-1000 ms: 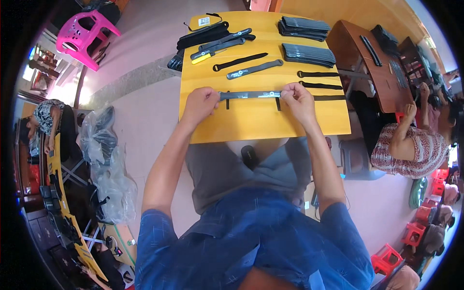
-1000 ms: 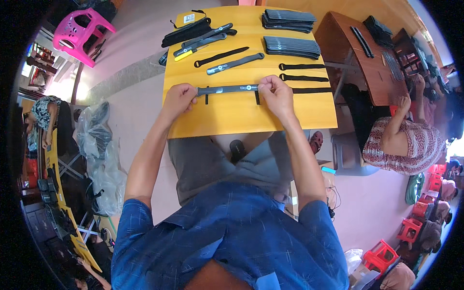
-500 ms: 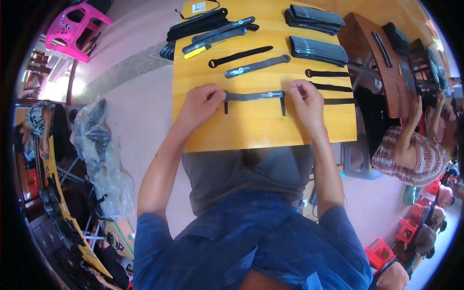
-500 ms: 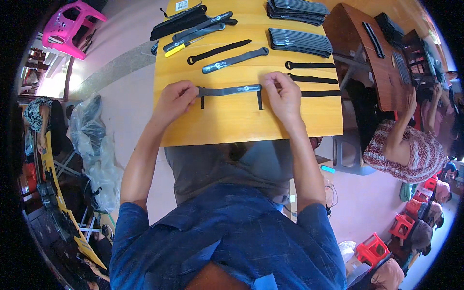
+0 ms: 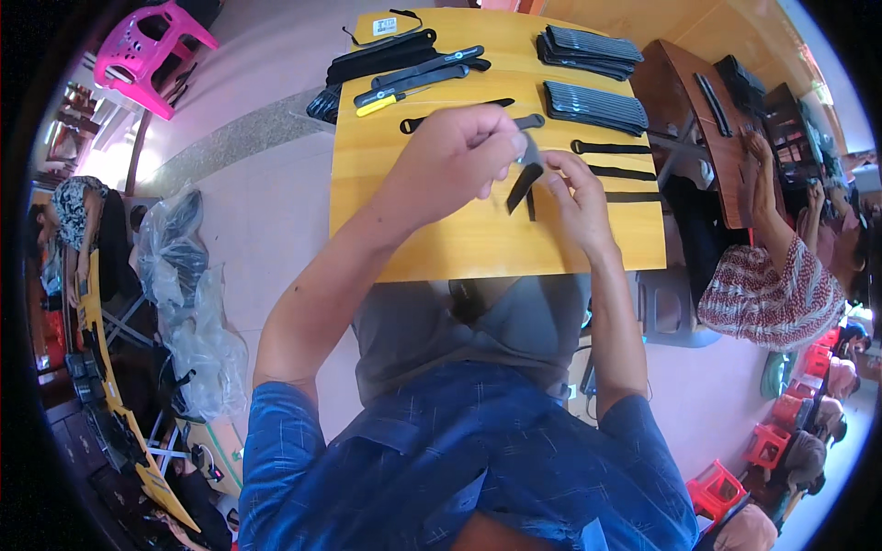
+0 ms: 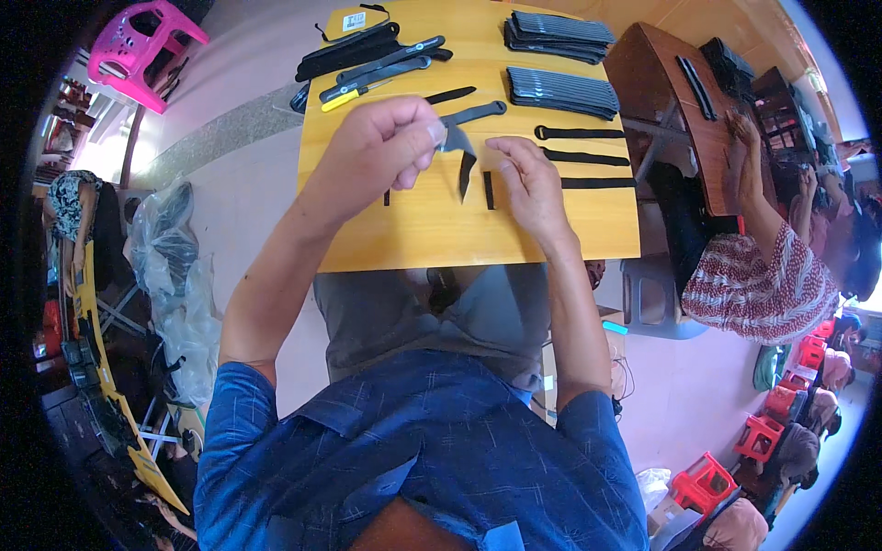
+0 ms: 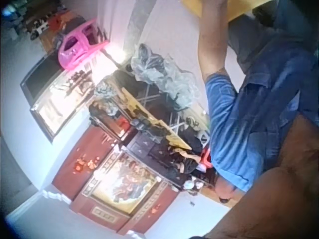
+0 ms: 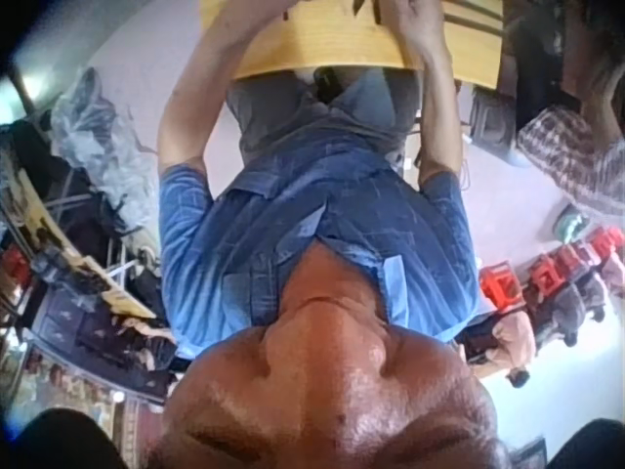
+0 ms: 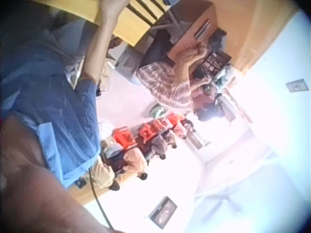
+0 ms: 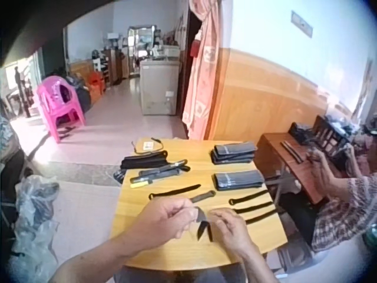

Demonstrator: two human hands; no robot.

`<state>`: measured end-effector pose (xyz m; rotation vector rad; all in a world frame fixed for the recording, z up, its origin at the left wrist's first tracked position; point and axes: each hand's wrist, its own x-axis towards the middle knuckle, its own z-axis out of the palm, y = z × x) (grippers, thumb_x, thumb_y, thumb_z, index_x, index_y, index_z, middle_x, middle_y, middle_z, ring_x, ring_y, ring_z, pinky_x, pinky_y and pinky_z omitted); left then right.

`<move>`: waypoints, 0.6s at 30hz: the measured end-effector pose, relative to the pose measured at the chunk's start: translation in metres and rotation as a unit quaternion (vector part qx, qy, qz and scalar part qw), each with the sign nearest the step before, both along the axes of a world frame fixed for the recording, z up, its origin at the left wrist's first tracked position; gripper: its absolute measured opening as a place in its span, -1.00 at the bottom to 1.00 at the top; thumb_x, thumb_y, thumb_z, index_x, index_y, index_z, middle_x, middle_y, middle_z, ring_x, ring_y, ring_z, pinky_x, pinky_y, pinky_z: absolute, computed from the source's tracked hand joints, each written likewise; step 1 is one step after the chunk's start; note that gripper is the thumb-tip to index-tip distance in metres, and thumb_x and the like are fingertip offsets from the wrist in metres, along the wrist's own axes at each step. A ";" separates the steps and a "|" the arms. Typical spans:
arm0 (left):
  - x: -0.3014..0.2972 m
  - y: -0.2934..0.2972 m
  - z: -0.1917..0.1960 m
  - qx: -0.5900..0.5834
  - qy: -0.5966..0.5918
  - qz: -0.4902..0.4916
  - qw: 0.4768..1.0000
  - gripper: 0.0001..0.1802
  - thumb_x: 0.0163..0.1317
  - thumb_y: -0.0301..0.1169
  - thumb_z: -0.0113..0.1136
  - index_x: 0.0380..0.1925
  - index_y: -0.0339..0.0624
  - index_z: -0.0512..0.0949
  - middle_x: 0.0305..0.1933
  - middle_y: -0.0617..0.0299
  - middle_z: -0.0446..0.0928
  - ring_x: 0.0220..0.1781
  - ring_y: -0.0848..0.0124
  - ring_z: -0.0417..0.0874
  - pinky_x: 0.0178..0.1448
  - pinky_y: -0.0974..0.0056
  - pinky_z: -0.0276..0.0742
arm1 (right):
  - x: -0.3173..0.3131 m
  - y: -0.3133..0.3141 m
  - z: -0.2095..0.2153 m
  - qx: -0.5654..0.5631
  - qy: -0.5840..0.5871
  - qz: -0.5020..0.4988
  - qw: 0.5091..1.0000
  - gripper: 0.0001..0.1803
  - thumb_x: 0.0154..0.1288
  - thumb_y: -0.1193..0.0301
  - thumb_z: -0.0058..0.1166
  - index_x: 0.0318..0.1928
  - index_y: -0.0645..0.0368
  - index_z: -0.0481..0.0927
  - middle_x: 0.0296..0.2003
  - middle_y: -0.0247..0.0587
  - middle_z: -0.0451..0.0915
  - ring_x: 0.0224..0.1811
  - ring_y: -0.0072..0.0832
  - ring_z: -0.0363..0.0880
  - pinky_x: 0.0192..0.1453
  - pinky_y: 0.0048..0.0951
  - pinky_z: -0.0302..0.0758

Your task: The person assembles straps by inserting components, peeling backing strips, and pressing strap pieces together by hand on a table.

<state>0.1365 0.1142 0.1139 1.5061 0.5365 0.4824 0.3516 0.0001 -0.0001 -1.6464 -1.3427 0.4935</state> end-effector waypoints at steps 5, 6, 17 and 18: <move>0.004 -0.008 0.014 0.125 -0.001 -0.055 0.991 -0.80 0.46 -0.33 0.16 -0.30 -0.20 0.61 -0.48 0.41 0.49 -0.51 0.67 0.44 -0.44 0.49 0.34 | -0.008 -0.009 0.035 0.078 0.124 0.044 0.988 -0.70 0.57 0.45 -0.02 0.19 0.22 0.61 0.13 -0.14 0.62 0.19 -0.40 0.60 0.31 -0.40 0.44; 0.002 -0.009 0.014 0.128 -0.001 -0.054 0.990 -0.80 0.46 -0.33 0.16 -0.30 -0.20 0.61 -0.48 0.41 0.49 -0.51 0.67 0.44 -0.44 0.49 0.34 | -0.011 -0.010 0.045 0.070 0.177 0.090 0.978 -0.70 0.60 0.40 -0.03 0.18 0.25 0.61 0.11 -0.17 0.64 0.18 -0.43 0.59 0.33 -0.42 0.41; -0.054 0.005 -0.054 0.085 0.132 0.061 0.986 -0.73 0.41 -0.26 0.21 -0.40 -0.22 0.62 -0.54 0.34 0.55 -0.55 0.60 0.51 -0.46 0.41 0.40 | 0.001 -0.006 0.036 -0.119 0.136 0.212 0.960 -0.75 0.53 0.28 0.17 -0.21 0.24 0.61 -0.39 -0.46 0.56 -0.29 -0.69 0.46 -0.15 -0.58 0.41; -0.058 0.007 -0.070 0.087 0.134 0.063 0.985 -0.73 0.41 -0.26 0.21 -0.40 -0.22 0.62 -0.54 0.34 0.55 -0.55 0.60 0.51 -0.46 0.41 0.40 | 0.003 -0.002 0.030 -0.139 0.096 0.198 0.966 -0.76 0.52 0.30 0.16 -0.23 0.24 0.61 -0.42 -0.46 0.55 -0.32 -0.69 0.45 -0.19 -0.55 0.41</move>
